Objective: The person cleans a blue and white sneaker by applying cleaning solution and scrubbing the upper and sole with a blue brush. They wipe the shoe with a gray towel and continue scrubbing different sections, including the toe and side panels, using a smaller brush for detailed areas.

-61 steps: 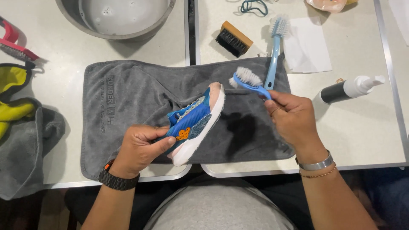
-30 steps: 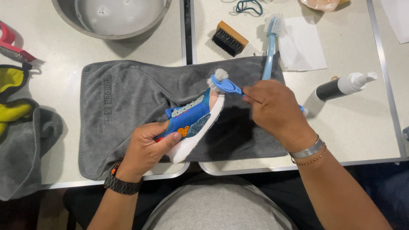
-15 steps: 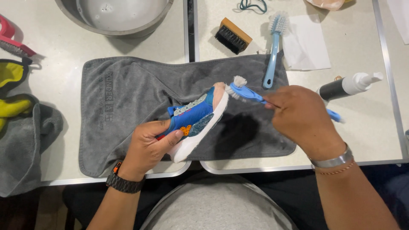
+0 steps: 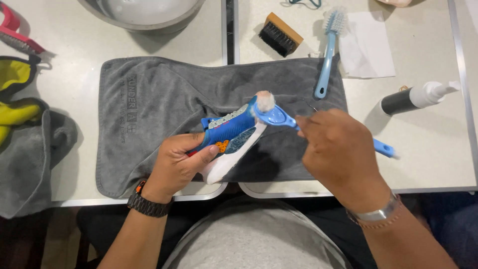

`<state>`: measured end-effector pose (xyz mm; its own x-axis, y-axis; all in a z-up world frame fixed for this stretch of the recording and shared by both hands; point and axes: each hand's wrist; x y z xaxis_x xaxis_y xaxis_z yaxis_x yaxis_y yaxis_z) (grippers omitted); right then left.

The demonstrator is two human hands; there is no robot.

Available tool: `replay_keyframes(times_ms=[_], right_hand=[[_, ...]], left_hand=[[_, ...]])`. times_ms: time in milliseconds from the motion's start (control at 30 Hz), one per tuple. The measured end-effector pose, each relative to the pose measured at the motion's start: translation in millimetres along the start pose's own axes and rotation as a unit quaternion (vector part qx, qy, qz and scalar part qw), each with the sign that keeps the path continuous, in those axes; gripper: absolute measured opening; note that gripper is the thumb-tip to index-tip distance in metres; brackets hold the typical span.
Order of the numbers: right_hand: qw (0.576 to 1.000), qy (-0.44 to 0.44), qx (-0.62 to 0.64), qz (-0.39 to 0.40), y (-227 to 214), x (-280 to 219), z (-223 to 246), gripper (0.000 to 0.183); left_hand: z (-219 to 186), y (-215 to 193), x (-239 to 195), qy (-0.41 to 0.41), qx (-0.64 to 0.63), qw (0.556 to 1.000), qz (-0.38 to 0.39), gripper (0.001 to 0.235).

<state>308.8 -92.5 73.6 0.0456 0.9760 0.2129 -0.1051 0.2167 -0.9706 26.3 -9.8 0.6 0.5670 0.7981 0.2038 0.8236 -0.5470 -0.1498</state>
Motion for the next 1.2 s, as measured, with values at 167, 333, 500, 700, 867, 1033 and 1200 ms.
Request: replay_keyframes(times_ms=[167, 333, 500, 700, 867, 1033, 1200], right_hand=[[0.998, 0.050, -0.019, 0.011, -8, -3, -9, 0.043], [0.998, -0.041, -0.001, -0.040, -6, -9, 10, 0.050], [0.999, 0.008, -0.004, -0.044, 1, -8, 4, 0.039], [0.999, -0.039, -0.020, -0.020, -7, -18, 22, 0.034], [0.996, -0.069, -0.002, -0.055, 1, -12, 31, 0.045], [0.997, -0.071, -0.004, -0.024, 3, -17, 26, 0.048], [0.977, -0.094, 0.182, 0.059, 10, -26, 39, 0.049]], left_hand=[[2, -1, -2, 0.022, 0.011, 1.000, -0.003, 0.017], [2, 0, -4, 0.008, -0.004, 1.000, -0.015, 0.015], [3, 0, -4, 0.034, 0.004, 0.999, -0.011, 0.028], [3, 0, -4, 0.041, -0.010, 0.999, -0.019, 0.033], [3, 0, -4, 0.044, 0.009, 0.999, -0.012, 0.031], [6, -3, -6, 0.053, 0.023, 0.998, -0.019, 0.031], [11, -6, -7, 0.053, -0.004, 0.999, 0.001, 0.037]])
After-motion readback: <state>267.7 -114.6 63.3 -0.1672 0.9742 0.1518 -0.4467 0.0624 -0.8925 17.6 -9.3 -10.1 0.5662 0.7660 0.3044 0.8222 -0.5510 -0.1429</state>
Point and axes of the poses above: each hand's wrist, its own x-axis towards the middle knuckle, its own y-axis out of the palm, z = x × y, and after that the axes turned 10 degrees about y, right-handed
